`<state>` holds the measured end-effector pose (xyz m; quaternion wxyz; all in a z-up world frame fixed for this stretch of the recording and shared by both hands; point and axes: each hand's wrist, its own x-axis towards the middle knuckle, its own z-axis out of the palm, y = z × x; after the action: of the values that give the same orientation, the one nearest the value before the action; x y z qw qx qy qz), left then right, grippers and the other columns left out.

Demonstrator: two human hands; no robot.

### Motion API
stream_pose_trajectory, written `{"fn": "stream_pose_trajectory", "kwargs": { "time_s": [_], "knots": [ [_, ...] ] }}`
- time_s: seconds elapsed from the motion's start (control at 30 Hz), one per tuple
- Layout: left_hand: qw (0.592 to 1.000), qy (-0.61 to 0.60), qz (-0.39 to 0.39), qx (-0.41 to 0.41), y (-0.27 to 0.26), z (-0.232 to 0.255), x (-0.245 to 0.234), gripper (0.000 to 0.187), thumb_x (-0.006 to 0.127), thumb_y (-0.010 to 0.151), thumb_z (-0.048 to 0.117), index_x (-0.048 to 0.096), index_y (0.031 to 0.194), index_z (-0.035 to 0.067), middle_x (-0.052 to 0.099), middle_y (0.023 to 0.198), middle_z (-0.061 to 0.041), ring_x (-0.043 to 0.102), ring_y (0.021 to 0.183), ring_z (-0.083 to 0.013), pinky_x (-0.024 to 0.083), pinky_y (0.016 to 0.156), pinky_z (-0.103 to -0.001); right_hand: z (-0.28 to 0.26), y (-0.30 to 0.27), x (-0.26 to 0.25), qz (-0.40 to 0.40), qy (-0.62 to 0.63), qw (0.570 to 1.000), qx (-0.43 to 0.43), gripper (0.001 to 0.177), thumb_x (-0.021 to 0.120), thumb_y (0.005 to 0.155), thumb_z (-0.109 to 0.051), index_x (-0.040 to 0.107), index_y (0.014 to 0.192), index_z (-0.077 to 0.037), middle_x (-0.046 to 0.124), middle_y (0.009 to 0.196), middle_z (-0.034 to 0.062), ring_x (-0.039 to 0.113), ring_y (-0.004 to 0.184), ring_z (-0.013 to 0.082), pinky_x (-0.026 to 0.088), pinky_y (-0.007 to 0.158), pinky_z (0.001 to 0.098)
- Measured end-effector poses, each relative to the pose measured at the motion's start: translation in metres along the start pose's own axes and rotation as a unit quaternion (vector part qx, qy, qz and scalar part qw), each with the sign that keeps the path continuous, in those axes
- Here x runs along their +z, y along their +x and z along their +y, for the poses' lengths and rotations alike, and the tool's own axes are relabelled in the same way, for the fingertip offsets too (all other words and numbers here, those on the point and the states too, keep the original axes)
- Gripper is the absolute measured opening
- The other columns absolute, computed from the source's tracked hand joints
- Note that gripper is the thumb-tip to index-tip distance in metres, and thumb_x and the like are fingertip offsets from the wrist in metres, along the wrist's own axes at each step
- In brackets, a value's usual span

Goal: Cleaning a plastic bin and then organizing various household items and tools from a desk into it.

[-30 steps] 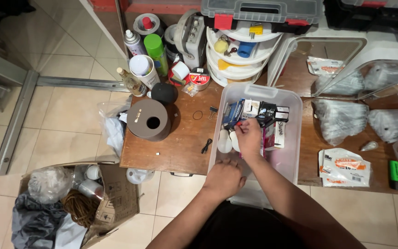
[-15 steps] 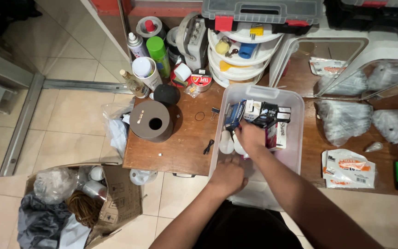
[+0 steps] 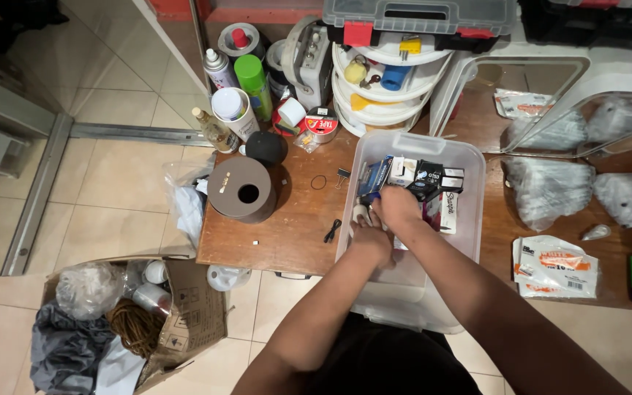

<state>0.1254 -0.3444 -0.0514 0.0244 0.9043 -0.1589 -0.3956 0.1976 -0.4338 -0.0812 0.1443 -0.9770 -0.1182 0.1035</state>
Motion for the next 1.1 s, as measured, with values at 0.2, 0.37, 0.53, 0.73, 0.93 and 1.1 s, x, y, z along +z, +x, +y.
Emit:
{"fn": "stream_pose_trajectory", "kwargs": {
  "time_s": [0.2, 0.37, 0.53, 0.73, 0.93, 1.1],
  "knots": [
    [0.999, -0.038, 0.002, -0.032, 0.013, 0.0, 0.017, 0.096, 0.068, 0.09, 0.047, 0.019, 0.165, 0.011, 0.009, 0.166, -0.034, 0.014, 0.151, -0.0579, 0.019, 0.121, -0.066, -0.005, 0.003, 0.003, 0.001, 0.057, 0.998, 0.028, 0.026, 0.071, 0.082, -0.023, 0.075, 0.089, 0.002, 0.071, 0.087, 0.0281, 0.071, 0.085, 0.043, 0.058, 0.082, 0.0498],
    [0.985, -0.135, 0.011, -0.108, 0.046, 0.009, 0.037, 0.087, 0.058, 0.098, 0.048, 0.014, 0.163, 0.011, -0.004, 0.17, -0.027, 0.004, 0.154, -0.0555, 0.033, 0.111, -0.068, 0.005, 0.009, 0.031, 0.013, 0.059, 0.998, 0.007, 0.027, 0.071, 0.088, -0.026, 0.076, 0.088, 0.001, 0.072, 0.086, 0.0268, 0.072, 0.084, 0.0417, 0.059, 0.082, 0.0473],
    [0.991, -0.034, 0.073, -0.11, 0.078, 0.001, 0.047, 0.094, 0.062, 0.098, 0.046, 0.014, 0.164, 0.0, 0.012, 0.167, -0.028, 0.013, 0.15, -0.056, 0.027, 0.111, -0.068, 0.004, -0.009, 0.022, 0.077, 0.227, 0.971, -0.004, 0.026, 0.077, 0.086, -0.018, 0.072, 0.099, 0.003, 0.074, 0.086, 0.0226, 0.073, 0.082, 0.0398, 0.058, 0.073, 0.0455],
    [0.994, 0.009, 0.1, -0.034, 0.084, -0.002, 0.052, 0.072, 0.056, 0.1, 0.035, 0.022, 0.161, 0.016, 0.027, 0.166, -0.021, 0.032, 0.149, -0.0458, 0.027, 0.113, -0.071, 0.003, -0.113, -0.068, 0.101, 0.424, 0.9, 0.008, 0.034, 0.071, 0.09, -0.009, 0.068, 0.123, -0.001, 0.075, 0.086, 0.013, 0.073, 0.072, 0.0206, 0.058, 0.068, 0.033],
    [0.984, -0.051, 0.139, -0.096, 0.025, 0.005, 0.011, 0.08, 0.064, 0.095, 0.03, 0.016, 0.158, 0.018, 0.043, 0.142, -0.031, 0.055, 0.124, -0.0462, 0.053, 0.095, -0.048, 0.115, -0.204, -0.075, 0.249, 0.44, 0.863, 0.013, 0.027, 0.068, 0.097, -0.007, 0.068, 0.123, -0.001, 0.075, 0.106, 0.0093, 0.072, 0.092, 0.0129, 0.056, 0.079, 0.0253],
    [0.973, -0.085, 0.201, -0.069, -0.078, 0.074, -0.049, 0.046, 0.068, 0.094, 0.036, 0.059, 0.128, 0.006, 0.073, 0.107, -0.017, 0.072, 0.098, -0.0345, 0.057, 0.083, -0.048, 0.266, -0.232, -0.052, 0.184, 0.323, 0.91, 0.183, 0.035, 0.072, 0.092, -0.014, 0.067, 0.125, -0.004, 0.071, 0.116, 0.0118, 0.071, 0.092, 0.0226, 0.056, 0.081, 0.032]
  ]
}}
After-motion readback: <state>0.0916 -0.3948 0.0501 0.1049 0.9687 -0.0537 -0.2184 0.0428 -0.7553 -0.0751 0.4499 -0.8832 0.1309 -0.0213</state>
